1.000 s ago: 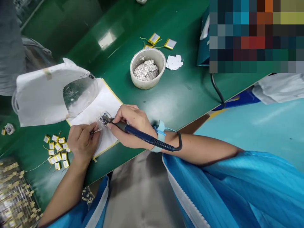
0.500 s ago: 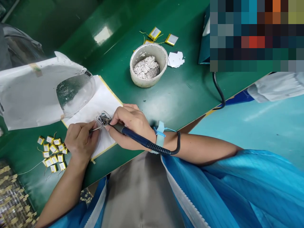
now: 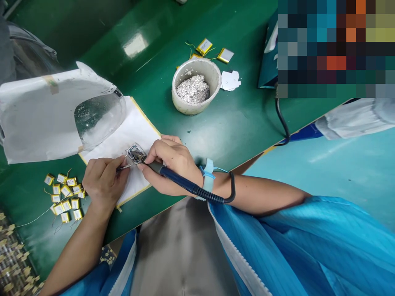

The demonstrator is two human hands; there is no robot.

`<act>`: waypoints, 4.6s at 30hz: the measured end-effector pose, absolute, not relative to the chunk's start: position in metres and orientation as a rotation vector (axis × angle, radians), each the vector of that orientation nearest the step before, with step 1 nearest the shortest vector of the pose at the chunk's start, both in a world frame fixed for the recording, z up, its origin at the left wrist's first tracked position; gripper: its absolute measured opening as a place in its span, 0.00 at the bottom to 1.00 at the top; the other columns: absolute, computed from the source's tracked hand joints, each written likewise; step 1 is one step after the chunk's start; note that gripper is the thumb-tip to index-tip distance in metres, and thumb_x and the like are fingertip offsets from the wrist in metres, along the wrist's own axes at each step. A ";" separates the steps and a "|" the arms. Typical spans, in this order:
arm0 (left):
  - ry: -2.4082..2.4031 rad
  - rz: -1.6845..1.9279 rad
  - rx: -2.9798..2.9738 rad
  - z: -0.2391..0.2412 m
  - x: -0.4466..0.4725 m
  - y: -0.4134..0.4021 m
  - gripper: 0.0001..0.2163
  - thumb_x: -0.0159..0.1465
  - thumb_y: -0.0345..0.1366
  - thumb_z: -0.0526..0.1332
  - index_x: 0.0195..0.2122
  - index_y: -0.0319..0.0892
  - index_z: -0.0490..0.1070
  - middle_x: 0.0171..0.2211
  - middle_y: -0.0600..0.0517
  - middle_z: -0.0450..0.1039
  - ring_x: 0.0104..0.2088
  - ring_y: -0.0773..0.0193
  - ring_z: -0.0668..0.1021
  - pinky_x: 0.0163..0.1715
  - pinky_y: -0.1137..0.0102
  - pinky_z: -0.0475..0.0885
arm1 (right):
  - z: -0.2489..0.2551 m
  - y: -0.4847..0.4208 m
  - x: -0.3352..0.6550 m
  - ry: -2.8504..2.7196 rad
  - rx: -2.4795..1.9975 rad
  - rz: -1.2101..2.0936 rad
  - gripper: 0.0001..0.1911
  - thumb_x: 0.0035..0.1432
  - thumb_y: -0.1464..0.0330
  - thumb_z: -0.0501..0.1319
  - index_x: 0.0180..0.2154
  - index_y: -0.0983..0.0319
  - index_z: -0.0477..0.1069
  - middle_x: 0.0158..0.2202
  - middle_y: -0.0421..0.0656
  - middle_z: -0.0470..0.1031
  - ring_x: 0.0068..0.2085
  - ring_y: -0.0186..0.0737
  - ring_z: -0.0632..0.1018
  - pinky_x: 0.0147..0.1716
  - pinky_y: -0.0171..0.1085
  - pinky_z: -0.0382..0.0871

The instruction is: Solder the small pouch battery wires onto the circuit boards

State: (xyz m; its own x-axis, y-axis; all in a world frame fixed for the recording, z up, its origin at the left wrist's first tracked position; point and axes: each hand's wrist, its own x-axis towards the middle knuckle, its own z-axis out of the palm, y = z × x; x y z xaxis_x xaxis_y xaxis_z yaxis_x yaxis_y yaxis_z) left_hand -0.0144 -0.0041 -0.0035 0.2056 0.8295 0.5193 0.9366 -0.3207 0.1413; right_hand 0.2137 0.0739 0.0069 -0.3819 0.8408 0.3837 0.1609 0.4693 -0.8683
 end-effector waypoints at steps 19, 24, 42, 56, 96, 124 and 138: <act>-1.914 -0.632 -2.581 0.046 -0.007 -0.061 0.10 0.71 0.30 0.69 0.53 0.45 0.79 0.40 0.47 0.81 0.38 0.59 0.82 0.41 0.65 0.76 | 0.008 0.074 0.218 -1.718 -0.846 0.951 0.14 0.60 0.69 0.74 0.36 0.52 0.69 0.26 0.35 0.76 0.28 0.43 0.80 0.62 0.60 0.79; -2.342 -0.588 -2.173 0.050 -0.054 -0.071 0.10 0.72 0.33 0.68 0.54 0.43 0.80 0.47 0.45 0.82 0.46 0.60 0.84 0.43 0.67 0.77 | 0.005 0.073 0.217 -1.670 -0.829 0.948 0.14 0.60 0.68 0.75 0.35 0.52 0.70 0.25 0.34 0.74 0.28 0.44 0.78 0.63 0.61 0.78; -3.017 -1.182 -1.676 0.029 -0.023 -0.017 0.15 0.65 0.50 0.73 0.42 0.43 0.82 0.30 0.54 0.77 0.29 0.66 0.75 0.32 0.70 0.71 | 0.002 0.081 0.218 -1.671 -0.791 0.843 0.12 0.62 0.68 0.73 0.36 0.54 0.69 0.30 0.35 0.80 0.30 0.41 0.81 0.58 0.53 0.77; -2.071 -0.913 -2.108 0.020 -0.038 -0.004 0.13 0.78 0.39 0.61 0.59 0.42 0.77 0.49 0.41 0.80 0.50 0.54 0.82 0.53 0.55 0.79 | 0.009 0.082 0.219 -1.725 -0.843 0.982 0.11 0.64 0.67 0.72 0.37 0.55 0.69 0.32 0.37 0.83 0.31 0.41 0.82 0.54 0.50 0.78; -2.041 -1.371 -2.175 -0.007 -0.014 0.011 0.05 0.71 0.32 0.71 0.45 0.44 0.79 0.38 0.50 0.85 0.42 0.59 0.87 0.45 0.60 0.84 | 0.010 0.078 0.218 -1.851 -0.851 0.993 0.09 0.64 0.69 0.68 0.35 0.56 0.68 0.28 0.34 0.76 0.32 0.39 0.80 0.58 0.48 0.69; -1.939 -1.418 -2.231 -0.007 -0.015 0.012 0.08 0.69 0.26 0.71 0.47 0.44 0.79 0.39 0.50 0.85 0.42 0.60 0.87 0.46 0.61 0.84 | 0.008 0.078 0.217 -1.853 -0.836 0.989 0.10 0.62 0.70 0.69 0.35 0.55 0.68 0.28 0.34 0.77 0.32 0.39 0.80 0.60 0.49 0.69; -1.812 -1.447 -2.040 -0.005 -0.022 0.000 0.11 0.68 0.27 0.71 0.49 0.44 0.76 0.39 0.50 0.82 0.40 0.60 0.86 0.43 0.60 0.83 | 0.009 0.079 0.218 -1.770 -0.893 0.996 0.10 0.62 0.66 0.70 0.34 0.55 0.68 0.30 0.36 0.81 0.31 0.41 0.82 0.59 0.51 0.72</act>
